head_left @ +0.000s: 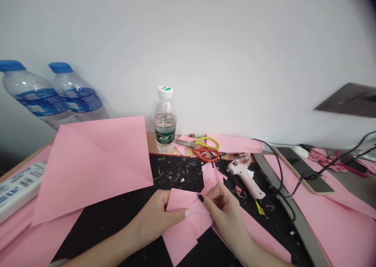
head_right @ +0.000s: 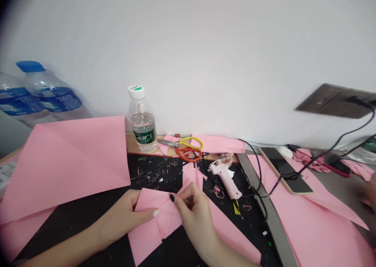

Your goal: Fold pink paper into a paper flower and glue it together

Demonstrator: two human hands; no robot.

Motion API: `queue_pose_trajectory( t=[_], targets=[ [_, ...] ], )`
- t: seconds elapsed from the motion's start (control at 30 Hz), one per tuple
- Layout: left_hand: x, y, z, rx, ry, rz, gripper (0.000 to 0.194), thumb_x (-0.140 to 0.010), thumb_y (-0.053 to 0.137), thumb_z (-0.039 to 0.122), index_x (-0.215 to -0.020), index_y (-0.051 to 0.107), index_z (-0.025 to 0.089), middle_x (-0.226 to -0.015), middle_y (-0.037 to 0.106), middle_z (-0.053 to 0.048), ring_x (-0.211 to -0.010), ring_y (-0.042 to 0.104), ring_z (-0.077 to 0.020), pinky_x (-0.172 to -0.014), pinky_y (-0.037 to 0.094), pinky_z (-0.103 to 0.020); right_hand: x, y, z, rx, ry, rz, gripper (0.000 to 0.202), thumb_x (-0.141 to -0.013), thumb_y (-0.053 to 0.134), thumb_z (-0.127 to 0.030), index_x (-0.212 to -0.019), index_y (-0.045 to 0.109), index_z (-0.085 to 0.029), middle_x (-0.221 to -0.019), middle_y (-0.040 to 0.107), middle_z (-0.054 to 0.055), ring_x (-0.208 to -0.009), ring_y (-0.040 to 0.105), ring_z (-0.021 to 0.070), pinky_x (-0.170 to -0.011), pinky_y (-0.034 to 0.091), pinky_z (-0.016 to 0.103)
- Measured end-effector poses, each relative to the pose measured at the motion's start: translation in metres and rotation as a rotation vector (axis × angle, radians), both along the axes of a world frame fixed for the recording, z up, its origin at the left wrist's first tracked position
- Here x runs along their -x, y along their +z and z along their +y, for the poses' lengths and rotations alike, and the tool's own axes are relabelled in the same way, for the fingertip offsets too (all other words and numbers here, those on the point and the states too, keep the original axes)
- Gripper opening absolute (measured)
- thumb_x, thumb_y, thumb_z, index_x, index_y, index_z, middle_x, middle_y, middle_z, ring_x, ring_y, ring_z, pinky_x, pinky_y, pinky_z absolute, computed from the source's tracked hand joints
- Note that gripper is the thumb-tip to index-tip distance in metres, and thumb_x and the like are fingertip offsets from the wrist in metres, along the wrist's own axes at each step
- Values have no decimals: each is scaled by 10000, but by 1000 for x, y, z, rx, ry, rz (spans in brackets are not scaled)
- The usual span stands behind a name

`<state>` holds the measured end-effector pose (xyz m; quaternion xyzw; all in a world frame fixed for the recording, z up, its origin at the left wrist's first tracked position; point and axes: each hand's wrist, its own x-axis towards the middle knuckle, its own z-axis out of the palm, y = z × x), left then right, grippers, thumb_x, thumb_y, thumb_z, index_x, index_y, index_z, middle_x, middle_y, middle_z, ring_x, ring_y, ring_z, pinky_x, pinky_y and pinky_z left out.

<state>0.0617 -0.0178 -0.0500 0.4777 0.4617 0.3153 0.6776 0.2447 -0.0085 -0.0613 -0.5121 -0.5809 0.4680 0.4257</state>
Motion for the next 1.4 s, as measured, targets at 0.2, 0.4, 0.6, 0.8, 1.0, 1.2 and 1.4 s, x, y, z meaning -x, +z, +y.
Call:
queue_pose_trajectory(
  t=[0.2, 0.4, 0.6, 0.8, 1.0, 1.2, 1.4],
  targets=[
    [-1, 6, 1, 1, -52, 9, 150, -715, 627, 187, -829, 695, 119, -784, 710, -31, -675, 620, -188, -583, 450, -240, 0, 0, -2, -26, 28, -13, 256, -811, 571, -299, -634, 417, -197, -592, 417, -49, -500, 366, 91, -455, 301, 213],
    [-2, 6, 1, -31, -19, 39, 164, -708, 656, 234, -812, 704, 116, -785, 717, -34, -704, 620, -198, -594, 453, -243, 0, 3, -4, -85, 29, -52, 260, -814, 564, -287, -625, 407, -202, -577, 418, -50, -492, 383, 93, -453, 317, 215],
    [-1, 4, 0, -19, -24, 53, 184, -730, 636, 259, -800, 707, 105, -747, 714, -35, -666, 614, -192, -572, 434, -243, 0, 0, -4, -51, 9, -30, 265, -804, 579, -340, -656, 405, -207, -591, 409, -52, -497, 366, 95, -450, 311, 214],
    [-2, 5, 1, 45, -23, 12, 169, -728, 639, 248, -795, 703, 107, -788, 724, -54, -712, 634, -218, -609, 456, -266, 0, -1, -4, -28, 18, -25, 208, -822, 543, -292, -690, 404, -211, -611, 410, -47, -529, 359, 107, -471, 298, 218],
    [-1, 4, 0, 47, -4, -1, 160, -715, 645, 242, -775, 701, 105, -793, 723, -55, -737, 640, -234, -637, 474, -285, 0, 2, -5, -16, 25, 11, 160, -814, 535, -227, -707, 418, -207, -618, 408, -53, -521, 351, 95, -459, 282, 207],
    [0, 4, -1, 66, 64, -58, 220, -755, 616, 251, -888, 697, 96, -778, 716, -69, -758, 644, -244, -639, 478, -290, 1, 13, -1, 166, 184, 56, 138, -793, 547, -279, -748, 444, -200, -580, 374, -69, -452, 337, 80, -403, 255, 200],
    [-1, 2, -3, 3, 54, -5, 203, -752, 638, 284, -779, 703, 93, -754, 716, -71, -685, 639, -220, -582, 459, -263, 1, 13, 3, 221, 282, -116, 327, -755, 589, -283, -544, 356, -191, -529, 292, -74, -450, 339, 65, -404, 255, 194]
  ],
)
